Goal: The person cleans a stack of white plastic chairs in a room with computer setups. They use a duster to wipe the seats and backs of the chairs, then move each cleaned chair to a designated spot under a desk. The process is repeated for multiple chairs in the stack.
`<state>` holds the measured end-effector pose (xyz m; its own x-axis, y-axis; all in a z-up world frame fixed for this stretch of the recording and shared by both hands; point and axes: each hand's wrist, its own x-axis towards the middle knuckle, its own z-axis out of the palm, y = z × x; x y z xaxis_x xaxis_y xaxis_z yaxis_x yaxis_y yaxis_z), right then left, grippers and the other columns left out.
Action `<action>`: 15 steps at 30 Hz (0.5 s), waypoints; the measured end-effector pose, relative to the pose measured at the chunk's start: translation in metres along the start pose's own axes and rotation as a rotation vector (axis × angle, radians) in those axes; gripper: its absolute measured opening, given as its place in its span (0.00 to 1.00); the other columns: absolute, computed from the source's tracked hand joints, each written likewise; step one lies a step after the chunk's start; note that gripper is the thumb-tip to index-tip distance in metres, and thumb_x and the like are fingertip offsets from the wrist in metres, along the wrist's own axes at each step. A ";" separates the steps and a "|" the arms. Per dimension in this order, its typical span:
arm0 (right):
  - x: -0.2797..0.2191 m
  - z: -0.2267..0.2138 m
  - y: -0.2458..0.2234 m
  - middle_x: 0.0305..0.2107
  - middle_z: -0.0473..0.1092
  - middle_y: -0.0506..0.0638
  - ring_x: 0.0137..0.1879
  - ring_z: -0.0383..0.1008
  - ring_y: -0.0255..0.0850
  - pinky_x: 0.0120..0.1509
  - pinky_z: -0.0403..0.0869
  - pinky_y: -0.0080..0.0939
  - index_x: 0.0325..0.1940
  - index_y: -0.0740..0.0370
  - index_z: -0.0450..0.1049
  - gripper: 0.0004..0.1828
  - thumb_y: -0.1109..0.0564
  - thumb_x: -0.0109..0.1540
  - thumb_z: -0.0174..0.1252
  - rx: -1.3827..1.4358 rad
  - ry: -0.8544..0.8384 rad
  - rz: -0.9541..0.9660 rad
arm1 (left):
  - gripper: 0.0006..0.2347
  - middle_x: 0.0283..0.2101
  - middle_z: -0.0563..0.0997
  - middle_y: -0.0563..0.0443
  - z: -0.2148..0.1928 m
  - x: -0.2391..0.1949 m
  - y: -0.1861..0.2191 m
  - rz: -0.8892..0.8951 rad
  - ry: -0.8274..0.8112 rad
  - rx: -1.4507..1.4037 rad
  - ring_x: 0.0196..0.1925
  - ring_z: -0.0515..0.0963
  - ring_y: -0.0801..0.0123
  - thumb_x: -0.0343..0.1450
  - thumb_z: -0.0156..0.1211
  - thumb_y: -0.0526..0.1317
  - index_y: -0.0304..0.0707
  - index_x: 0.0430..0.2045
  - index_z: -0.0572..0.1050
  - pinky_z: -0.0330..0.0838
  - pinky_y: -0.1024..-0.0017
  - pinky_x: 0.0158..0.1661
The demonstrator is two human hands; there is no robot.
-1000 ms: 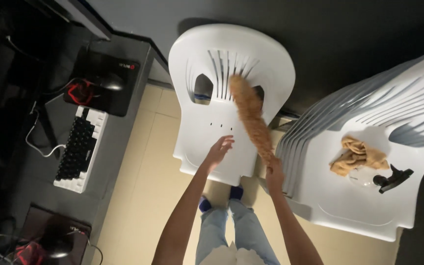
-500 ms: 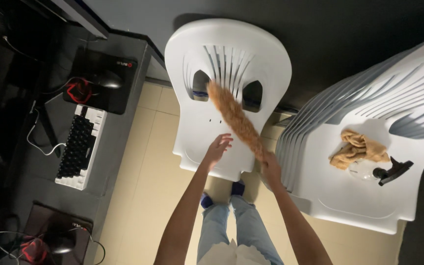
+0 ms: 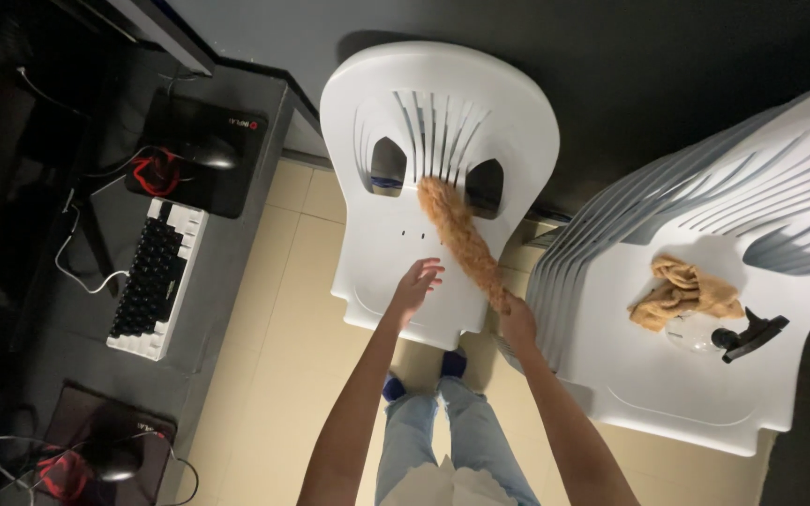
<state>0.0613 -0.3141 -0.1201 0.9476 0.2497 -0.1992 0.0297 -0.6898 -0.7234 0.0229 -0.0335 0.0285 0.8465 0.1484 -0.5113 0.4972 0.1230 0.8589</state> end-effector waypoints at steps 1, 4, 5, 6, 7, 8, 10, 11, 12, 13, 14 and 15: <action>-0.003 -0.007 -0.019 0.49 0.74 0.64 0.53 0.75 0.59 0.54 0.73 0.55 0.65 0.60 0.72 0.23 0.61 0.64 0.56 0.000 -0.005 0.002 | 0.16 0.57 0.79 0.51 -0.002 -0.003 0.001 -0.005 0.002 -0.001 0.54 0.78 0.67 0.78 0.45 0.43 0.41 0.61 0.69 0.71 0.66 0.55; 0.015 -0.032 -0.065 0.46 0.75 0.63 0.47 0.78 0.56 0.50 0.76 0.49 0.62 0.61 0.74 0.24 0.60 0.60 0.56 0.160 0.130 -0.084 | 0.17 0.57 0.79 0.51 -0.005 0.003 0.004 0.003 0.011 0.004 0.54 0.78 0.68 0.78 0.45 0.43 0.42 0.61 0.69 0.71 0.67 0.56; 0.027 -0.037 -0.071 0.43 0.75 0.63 0.44 0.77 0.56 0.47 0.76 0.50 0.57 0.63 0.75 0.22 0.59 0.58 0.58 0.136 0.131 -0.148 | 0.17 0.57 0.80 0.51 -0.006 0.007 -0.001 0.012 0.017 -0.007 0.54 0.78 0.68 0.78 0.45 0.43 0.42 0.61 0.69 0.71 0.67 0.56; 0.039 -0.041 -0.079 0.40 0.75 0.63 0.41 0.77 0.56 0.43 0.75 0.50 0.53 0.65 0.75 0.21 0.58 0.56 0.61 0.116 0.132 -0.212 | 0.17 0.57 0.80 0.51 -0.009 0.010 -0.005 0.022 0.024 -0.015 0.54 0.78 0.68 0.78 0.46 0.43 0.42 0.61 0.69 0.71 0.67 0.55; 0.051 -0.044 -0.081 0.40 0.75 0.63 0.41 0.77 0.56 0.43 0.75 0.50 0.53 0.65 0.75 0.21 0.58 0.56 0.61 0.119 0.129 -0.214 | 0.17 0.57 0.80 0.51 -0.010 0.011 -0.002 0.021 0.029 -0.013 0.54 0.78 0.68 0.78 0.46 0.43 0.42 0.61 0.69 0.71 0.67 0.55; 0.060 -0.048 -0.084 0.34 0.75 0.60 0.37 0.76 0.53 0.40 0.74 0.49 0.52 0.64 0.76 0.18 0.59 0.58 0.59 0.225 0.124 -0.129 | 0.16 0.56 0.80 0.51 -0.011 0.009 -0.001 0.031 0.033 -0.033 0.54 0.78 0.67 0.78 0.46 0.43 0.42 0.61 0.69 0.71 0.66 0.55; 0.070 -0.055 -0.085 0.28 0.75 0.58 0.33 0.76 0.51 0.36 0.74 0.49 0.50 0.63 0.77 0.16 0.59 0.59 0.57 0.329 0.117 -0.043 | 0.16 0.56 0.80 0.51 -0.012 0.007 0.000 0.042 0.040 -0.053 0.53 0.79 0.67 0.78 0.46 0.43 0.42 0.61 0.69 0.70 0.66 0.55; 0.072 -0.059 -0.084 0.26 0.73 0.57 0.29 0.73 0.48 0.34 0.71 0.48 0.50 0.60 0.79 0.15 0.57 0.60 0.56 0.356 0.003 0.096 | 0.16 0.56 0.80 0.51 -0.011 0.006 -0.001 0.043 0.042 -0.057 0.53 0.79 0.68 0.78 0.46 0.43 0.42 0.60 0.69 0.70 0.67 0.54; 0.075 -0.065 -0.084 0.24 0.71 0.56 0.25 0.71 0.44 0.32 0.68 0.48 0.50 0.56 0.81 0.15 0.56 0.61 0.56 0.381 -0.110 0.233 | 0.16 0.56 0.80 0.51 -0.011 0.006 -0.001 0.046 0.043 -0.061 0.53 0.79 0.68 0.78 0.46 0.43 0.41 0.60 0.69 0.70 0.67 0.54; 0.079 -0.049 -0.049 0.24 0.71 0.56 0.25 0.71 0.44 0.32 0.68 0.48 0.50 0.56 0.81 0.15 0.56 0.61 0.56 0.381 -0.110 0.231 | 0.16 0.56 0.80 0.51 -0.012 0.006 -0.002 0.048 0.043 -0.062 0.53 0.79 0.68 0.78 0.46 0.43 0.41 0.60 0.69 0.70 0.67 0.54; 0.084 -0.035 -0.014 0.23 0.72 0.55 0.26 0.74 0.44 0.33 0.70 0.46 0.47 0.56 0.82 0.14 0.54 0.63 0.53 0.218 -0.123 0.214 | 0.16 0.56 0.80 0.51 -0.012 0.006 -0.002 0.041 0.043 -0.050 0.53 0.79 0.68 0.78 0.46 0.43 0.41 0.60 0.69 0.71 0.67 0.54; 0.089 -0.021 0.022 0.22 0.74 0.54 0.26 0.76 0.44 0.34 0.73 0.44 0.44 0.56 0.83 0.15 0.52 0.64 0.51 0.055 -0.135 0.197 | 0.16 0.56 0.80 0.52 -0.012 0.006 -0.004 0.035 0.043 -0.039 0.53 0.79 0.69 0.78 0.47 0.43 0.41 0.60 0.70 0.71 0.67 0.55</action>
<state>0.1529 -0.3210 -0.1401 0.8821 0.2057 -0.4239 -0.1720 -0.6970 -0.6961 0.0240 -0.0211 0.0220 0.8536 0.1953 -0.4829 0.4594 0.1549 0.8746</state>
